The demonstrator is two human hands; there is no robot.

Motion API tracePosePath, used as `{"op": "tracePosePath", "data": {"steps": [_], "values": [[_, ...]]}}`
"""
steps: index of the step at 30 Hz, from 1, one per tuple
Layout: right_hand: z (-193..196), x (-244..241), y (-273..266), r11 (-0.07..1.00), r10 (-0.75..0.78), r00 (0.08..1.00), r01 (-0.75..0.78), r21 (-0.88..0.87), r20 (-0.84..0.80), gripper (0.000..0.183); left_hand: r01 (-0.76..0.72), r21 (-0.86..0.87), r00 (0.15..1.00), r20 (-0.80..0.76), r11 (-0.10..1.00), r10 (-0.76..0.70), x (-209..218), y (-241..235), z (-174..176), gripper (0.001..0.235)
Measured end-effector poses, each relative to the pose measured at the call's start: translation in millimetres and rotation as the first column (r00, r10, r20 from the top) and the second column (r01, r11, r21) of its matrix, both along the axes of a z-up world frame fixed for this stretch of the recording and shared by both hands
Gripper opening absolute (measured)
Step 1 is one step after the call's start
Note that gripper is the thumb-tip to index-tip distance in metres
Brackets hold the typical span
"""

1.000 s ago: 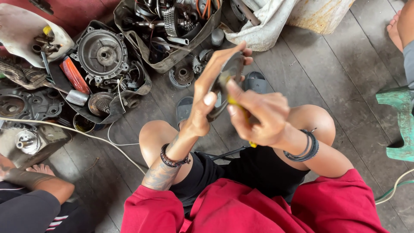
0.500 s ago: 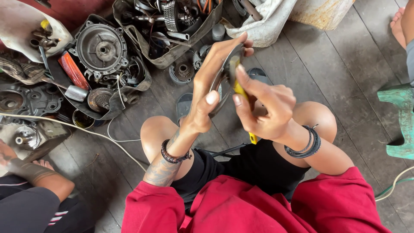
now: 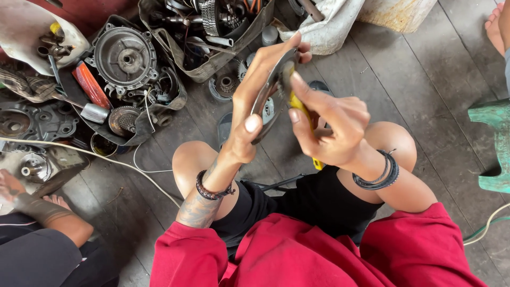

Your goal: Cleaning a circular metal engine component using a wire brush and a small scraper tool

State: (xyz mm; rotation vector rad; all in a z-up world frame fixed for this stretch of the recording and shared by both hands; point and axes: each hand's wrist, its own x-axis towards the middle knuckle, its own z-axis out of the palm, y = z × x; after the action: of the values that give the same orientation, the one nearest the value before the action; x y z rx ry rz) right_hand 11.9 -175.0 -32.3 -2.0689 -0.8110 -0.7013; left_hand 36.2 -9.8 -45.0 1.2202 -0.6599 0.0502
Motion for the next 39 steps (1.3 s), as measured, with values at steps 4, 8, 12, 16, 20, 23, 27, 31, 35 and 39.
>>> {"op": "tracePosePath", "data": {"steps": [4, 8, 12, 16, 20, 23, 27, 31, 35, 39], "values": [[4.2, 11.3, -13.3, 0.991, -0.129, 0.989, 0.13, -0.017, 0.07, 0.04, 0.031, 0.107, 0.999, -0.039, 0.994, -0.027, 1.9, 12.5, 3.4, 0.096], [14.9, 23.0, -45.0, 0.94, -0.167, 0.979, 0.193, 0.28, -0.114, 0.043, 0.097, -0.075, 0.981, -0.161, 0.992, -0.109, 8.6, 19.7, 3.7, 0.101], [21.4, 25.4, -49.1, 0.958, -0.146, 0.981, 0.173, 0.228, -0.13, 0.039, 0.04, -0.507, 0.833, -0.459, 0.861, -0.309, 12.6, 15.2, 9.1, 0.124], [22.8, 18.6, -29.0, 0.99, -0.132, 0.98, 0.138, 0.027, -0.151, 0.048, -0.135, -0.691, 0.638, -0.609, 0.71, -0.471, 12.6, -0.7, 33.7, 0.136], [23.9, 19.8, -25.5, 0.997, -0.053, 0.988, 0.045, -0.055, -0.145, 0.043, -0.274, -0.79, 0.61, -0.583, 0.548, -0.536, 6.1, 1.7, 5.9, 0.105], [22.8, 21.5, -26.5, 0.996, -0.043, 0.989, 0.032, -0.078, -0.143, 0.035, -0.208, -0.771, 0.689, -0.552, 0.602, -0.469, 6.0, 5.1, 19.2, 0.112], [23.8, 21.9, -23.0, 0.992, 0.001, 0.992, -0.016, -0.124, -0.124, 0.027, -0.131, -0.781, 0.722, -0.497, 0.611, -0.481, 6.5, 11.6, 15.4, 0.111], [22.7, 21.1, -20.0, 0.992, 0.05, 0.987, -0.067, -0.108, -0.154, 0.017, -0.277, -0.68, 0.63, -0.662, 0.678, -0.406, 14.2, 12.3, 56.1, 0.138], [24.5, 22.8, -20.4, 0.986, 0.132, 0.97, -0.15, -0.078, -0.204, 0.017, -0.331, -0.69, 0.591, -0.683, 0.644, -0.428, 15.1, 11.7, 58.4, 0.135], [21.1, 21.9, -18.6, 0.991, 0.132, 0.947, -0.134, 0.014, -0.293, 0.012, -0.233, -0.742, 0.668, -0.592, 0.629, -0.451, 10.1, 11.6, 26.4, 0.125]]}}
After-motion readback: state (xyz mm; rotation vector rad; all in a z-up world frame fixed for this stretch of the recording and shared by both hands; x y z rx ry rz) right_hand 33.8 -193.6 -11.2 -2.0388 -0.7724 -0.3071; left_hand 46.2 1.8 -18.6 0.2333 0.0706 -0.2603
